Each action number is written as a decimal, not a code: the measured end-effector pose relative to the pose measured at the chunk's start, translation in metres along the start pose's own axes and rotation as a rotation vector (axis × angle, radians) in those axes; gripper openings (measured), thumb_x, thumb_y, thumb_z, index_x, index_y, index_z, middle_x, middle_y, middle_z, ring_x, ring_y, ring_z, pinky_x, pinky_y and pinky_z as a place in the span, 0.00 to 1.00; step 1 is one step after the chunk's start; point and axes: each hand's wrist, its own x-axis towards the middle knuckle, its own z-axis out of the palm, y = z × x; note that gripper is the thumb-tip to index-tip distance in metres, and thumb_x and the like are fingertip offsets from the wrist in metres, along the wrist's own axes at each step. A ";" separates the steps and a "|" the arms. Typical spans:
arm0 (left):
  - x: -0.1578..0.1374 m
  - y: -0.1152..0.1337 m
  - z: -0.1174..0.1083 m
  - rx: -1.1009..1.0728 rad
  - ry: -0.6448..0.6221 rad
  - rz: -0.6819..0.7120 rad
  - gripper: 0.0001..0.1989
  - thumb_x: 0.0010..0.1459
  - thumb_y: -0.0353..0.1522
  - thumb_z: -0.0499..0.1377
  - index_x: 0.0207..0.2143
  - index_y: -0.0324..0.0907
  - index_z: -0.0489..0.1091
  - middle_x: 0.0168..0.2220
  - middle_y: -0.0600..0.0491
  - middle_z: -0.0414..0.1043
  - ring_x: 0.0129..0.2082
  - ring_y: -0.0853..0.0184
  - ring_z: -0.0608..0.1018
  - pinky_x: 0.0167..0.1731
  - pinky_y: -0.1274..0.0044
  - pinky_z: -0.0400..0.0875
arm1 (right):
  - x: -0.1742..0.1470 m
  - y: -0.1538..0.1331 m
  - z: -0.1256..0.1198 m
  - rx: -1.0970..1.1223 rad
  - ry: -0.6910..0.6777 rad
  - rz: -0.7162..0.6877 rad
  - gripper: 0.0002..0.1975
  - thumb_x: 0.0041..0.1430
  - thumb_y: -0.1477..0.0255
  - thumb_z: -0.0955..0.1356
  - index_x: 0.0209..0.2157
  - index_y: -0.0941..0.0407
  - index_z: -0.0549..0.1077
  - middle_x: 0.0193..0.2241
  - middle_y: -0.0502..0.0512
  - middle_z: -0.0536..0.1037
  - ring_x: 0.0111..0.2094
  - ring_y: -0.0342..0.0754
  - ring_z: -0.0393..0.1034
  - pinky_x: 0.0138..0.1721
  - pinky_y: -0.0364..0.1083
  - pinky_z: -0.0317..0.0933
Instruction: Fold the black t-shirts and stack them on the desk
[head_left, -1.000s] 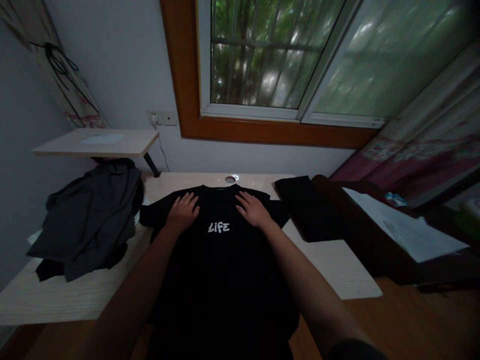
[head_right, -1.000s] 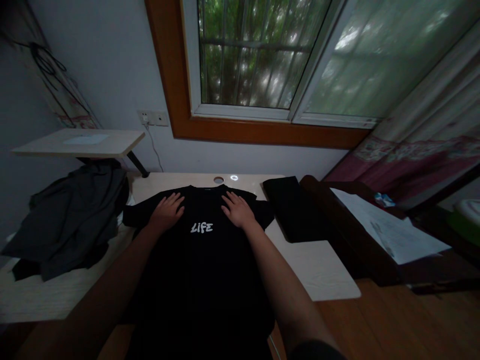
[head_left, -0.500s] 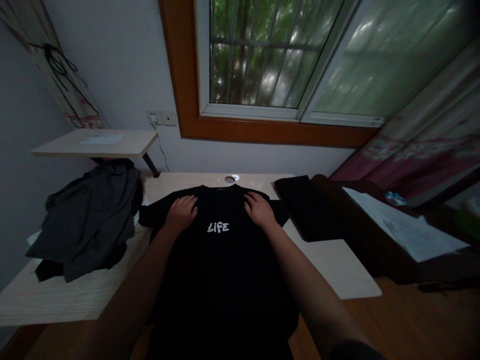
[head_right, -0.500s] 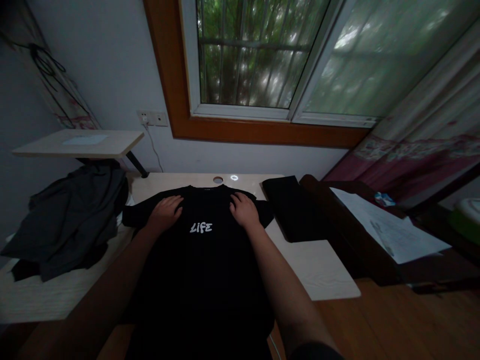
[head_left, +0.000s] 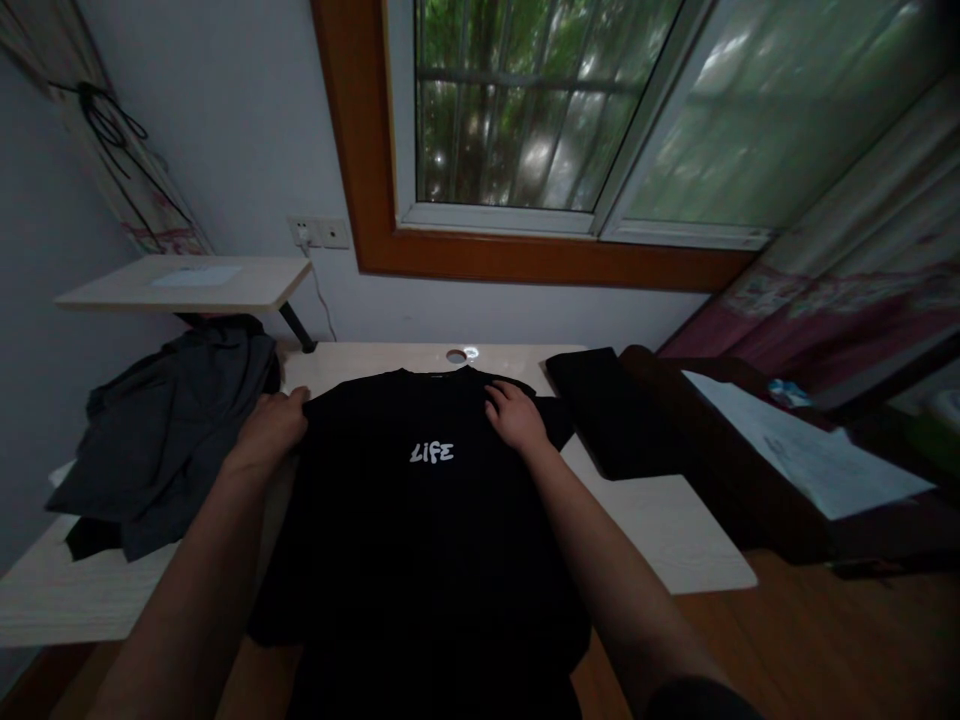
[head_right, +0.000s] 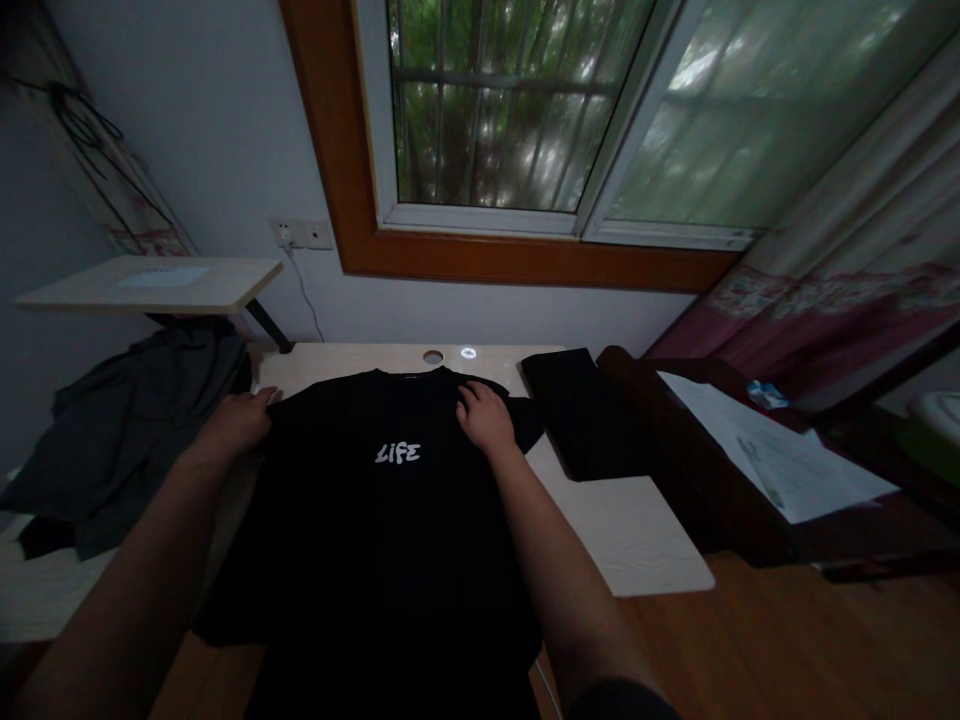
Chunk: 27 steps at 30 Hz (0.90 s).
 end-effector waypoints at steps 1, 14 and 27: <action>0.001 -0.002 -0.001 0.021 -0.032 -0.012 0.29 0.59 0.25 0.49 0.63 0.36 0.64 0.47 0.36 0.77 0.51 0.50 0.77 0.53 0.64 0.67 | 0.000 0.000 0.000 0.003 -0.001 0.005 0.22 0.70 0.66 0.61 0.61 0.56 0.71 0.62 0.61 0.70 0.63 0.55 0.62 0.65 0.54 0.56; 0.013 0.000 -0.007 -0.157 0.001 0.004 0.28 0.55 0.26 0.52 0.59 0.41 0.68 0.52 0.41 0.75 0.52 0.54 0.77 0.51 0.69 0.70 | -0.001 0.000 -0.001 0.023 0.000 0.020 0.22 0.70 0.66 0.61 0.61 0.56 0.71 0.63 0.61 0.69 0.64 0.56 0.61 0.65 0.55 0.56; -0.013 0.062 -0.066 -1.215 -0.211 0.237 0.32 0.63 0.48 0.57 0.65 0.45 0.62 0.55 0.44 0.75 0.43 0.62 0.81 0.39 0.72 0.76 | 0.000 0.001 0.000 0.038 -0.003 0.021 0.22 0.70 0.65 0.62 0.61 0.56 0.72 0.62 0.61 0.70 0.64 0.56 0.61 0.65 0.54 0.55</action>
